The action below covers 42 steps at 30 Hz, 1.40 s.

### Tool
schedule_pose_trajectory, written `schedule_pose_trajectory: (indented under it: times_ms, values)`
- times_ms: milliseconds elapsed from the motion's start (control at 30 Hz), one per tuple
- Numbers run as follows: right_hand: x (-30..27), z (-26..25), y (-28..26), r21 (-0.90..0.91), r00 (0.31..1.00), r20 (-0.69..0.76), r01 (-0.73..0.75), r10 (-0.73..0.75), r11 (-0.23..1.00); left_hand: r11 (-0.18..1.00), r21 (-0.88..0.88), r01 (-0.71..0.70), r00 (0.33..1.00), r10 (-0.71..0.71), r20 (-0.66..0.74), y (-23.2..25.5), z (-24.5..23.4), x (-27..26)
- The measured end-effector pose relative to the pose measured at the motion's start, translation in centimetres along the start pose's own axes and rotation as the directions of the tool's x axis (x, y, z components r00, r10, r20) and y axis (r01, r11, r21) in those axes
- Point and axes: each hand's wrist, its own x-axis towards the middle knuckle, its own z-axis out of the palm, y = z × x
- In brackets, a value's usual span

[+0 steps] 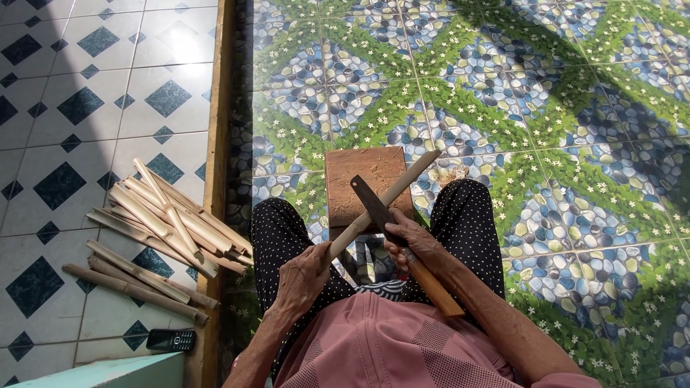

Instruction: Shaving and sharpening a wooden stick using a large knife while sitting on the floor.

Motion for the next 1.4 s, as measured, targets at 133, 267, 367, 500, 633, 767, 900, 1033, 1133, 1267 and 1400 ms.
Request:
schedule_pose_trajectory:
  times_ms: [133,267,367,500,633,767,900,1033,1133,1267,1400]
  values:
    - [-0.3,0.7,-0.5,0.009,1.0,-0.026,0.011,-0.011,1.0,0.991,-0.133,0.033,0.998,-0.025,0.06,-0.4,0.3,0.0]
    - [-0.7,1.7,-0.8,-0.032,0.999,-0.034,0.025,-0.027,0.999,0.903,-0.411,0.128,0.986,-0.07,0.152,0.4,-0.1,0.3]
    - [-1.3,2.7,-0.9,-0.037,0.998,-0.045,0.05,-0.052,0.998,0.828,-0.529,0.186,0.978,-0.106,0.177,1.3,-1.3,0.1]
    - [-2.7,4.8,-2.2,-0.082,0.994,-0.053,0.095,-0.1,0.992,0.796,-0.555,0.244,0.967,-0.154,0.204,2.1,-1.6,0.0]
    - [-2.7,4.7,-2.6,-0.08,0.997,-0.02,0.073,-0.074,0.994,0.67,-0.732,0.121,0.993,-0.074,0.096,1.7,-0.4,0.8]
    - [-4.5,7.7,-2.2,-0.112,0.997,0.06,-0.044,0.051,0.993,0.486,-0.872,0.054,0.998,-0.008,0.058,3.5,-1.7,0.9]
    - [-5.5,8.8,-2.3,-0.157,0.986,0.081,-0.13,0.144,0.979,0.332,-0.937,0.113,0.993,-0.053,0.101,3.9,-1.9,0.4]
    - [-5.7,10.4,-1.9,-0.271,0.984,0.087,-0.129,0.158,0.954,0.259,-0.961,0.099,0.992,-0.099,0.076,3.8,-2.7,-0.5]
    - [-5.6,10.4,-2.2,-0.319,0.984,0.097,-0.11,0.148,0.941,0.191,-0.972,0.134,0.986,-0.125,0.111,3.0,-2.1,-0.4]
    - [-4.9,9.2,-2.1,-0.355,0.99,0.113,-0.045,0.09,0.934,0.084,-0.985,0.151,0.988,-0.037,0.148,2.2,-1.3,-0.4]
    - [-5.1,9.0,-0.8,-0.354,0.979,0.154,-0.069,0.13,0.933,0.082,-0.98,0.182,0.983,-0.042,0.179,1.0,-0.2,-0.1]
